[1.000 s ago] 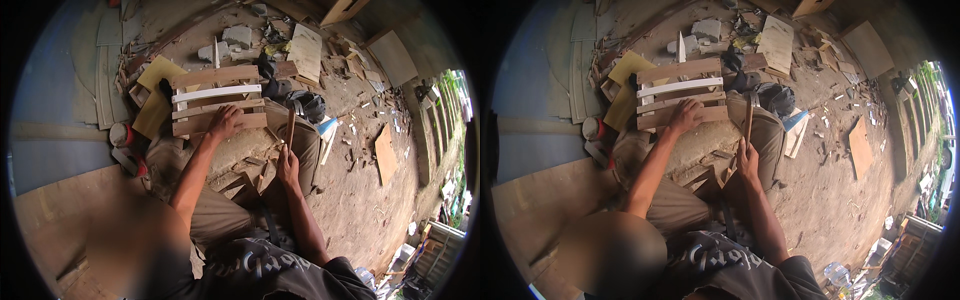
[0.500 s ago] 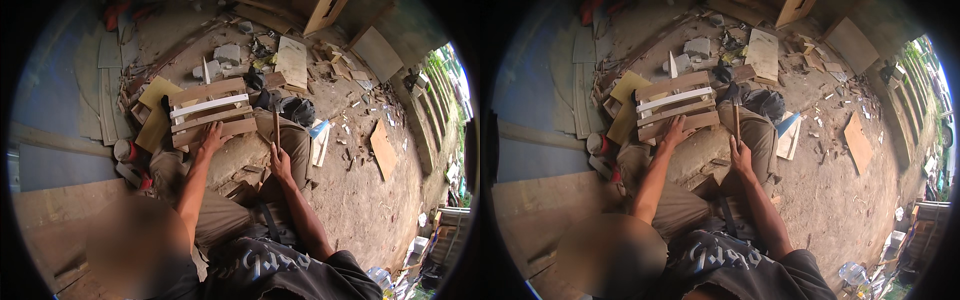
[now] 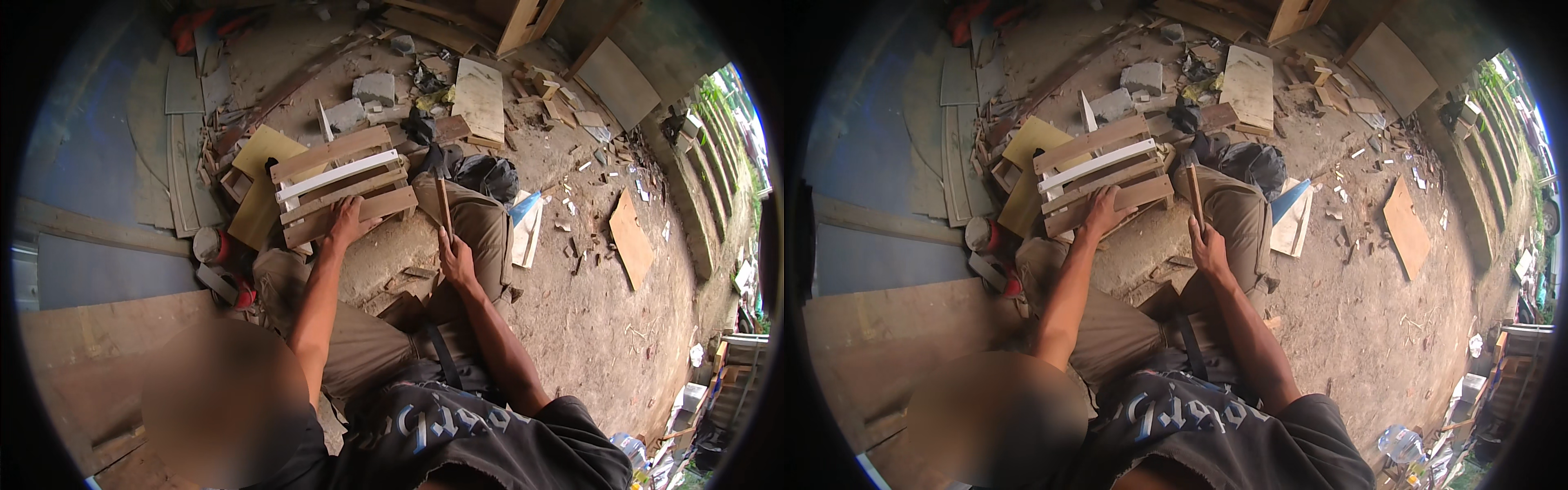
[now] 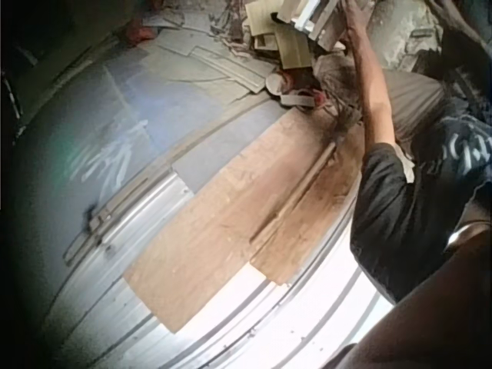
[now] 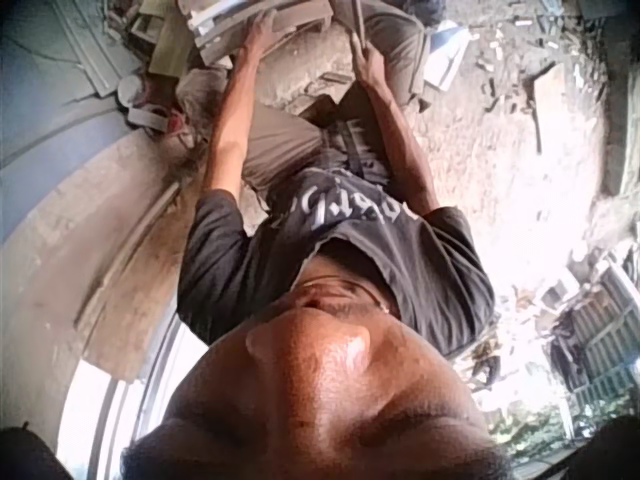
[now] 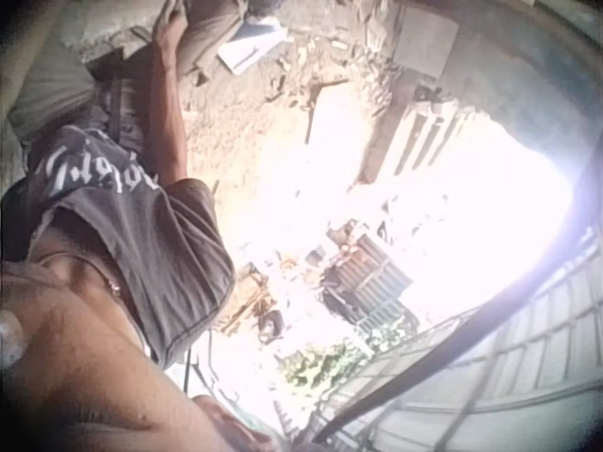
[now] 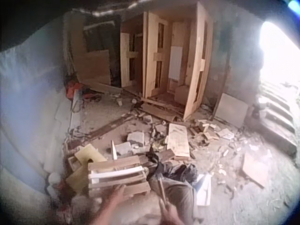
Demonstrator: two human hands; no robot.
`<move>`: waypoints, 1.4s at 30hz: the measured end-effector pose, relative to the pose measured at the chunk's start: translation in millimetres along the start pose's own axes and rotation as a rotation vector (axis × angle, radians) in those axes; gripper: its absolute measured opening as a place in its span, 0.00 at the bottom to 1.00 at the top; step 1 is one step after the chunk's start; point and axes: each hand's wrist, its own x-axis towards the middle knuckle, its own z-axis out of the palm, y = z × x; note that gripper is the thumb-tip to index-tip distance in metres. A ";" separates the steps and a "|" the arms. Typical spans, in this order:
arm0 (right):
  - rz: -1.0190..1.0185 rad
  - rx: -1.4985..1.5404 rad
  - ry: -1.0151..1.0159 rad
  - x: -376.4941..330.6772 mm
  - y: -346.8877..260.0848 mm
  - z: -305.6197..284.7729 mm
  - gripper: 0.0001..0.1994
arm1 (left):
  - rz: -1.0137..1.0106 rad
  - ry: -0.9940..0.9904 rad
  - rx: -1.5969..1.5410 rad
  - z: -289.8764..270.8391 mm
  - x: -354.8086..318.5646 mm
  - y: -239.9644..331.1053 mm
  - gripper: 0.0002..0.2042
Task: The person assembles a wooden crate by hammering nails into wooden slats and attaching side panels. They use a hammer to secure the pieces together and adjust the crate's position during the process.
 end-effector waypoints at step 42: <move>0.019 -0.171 -0.089 25.7 -47.5 39.7 0.29 | -0.055 0.334 -0.072 30.1 61.8 14.2 0.22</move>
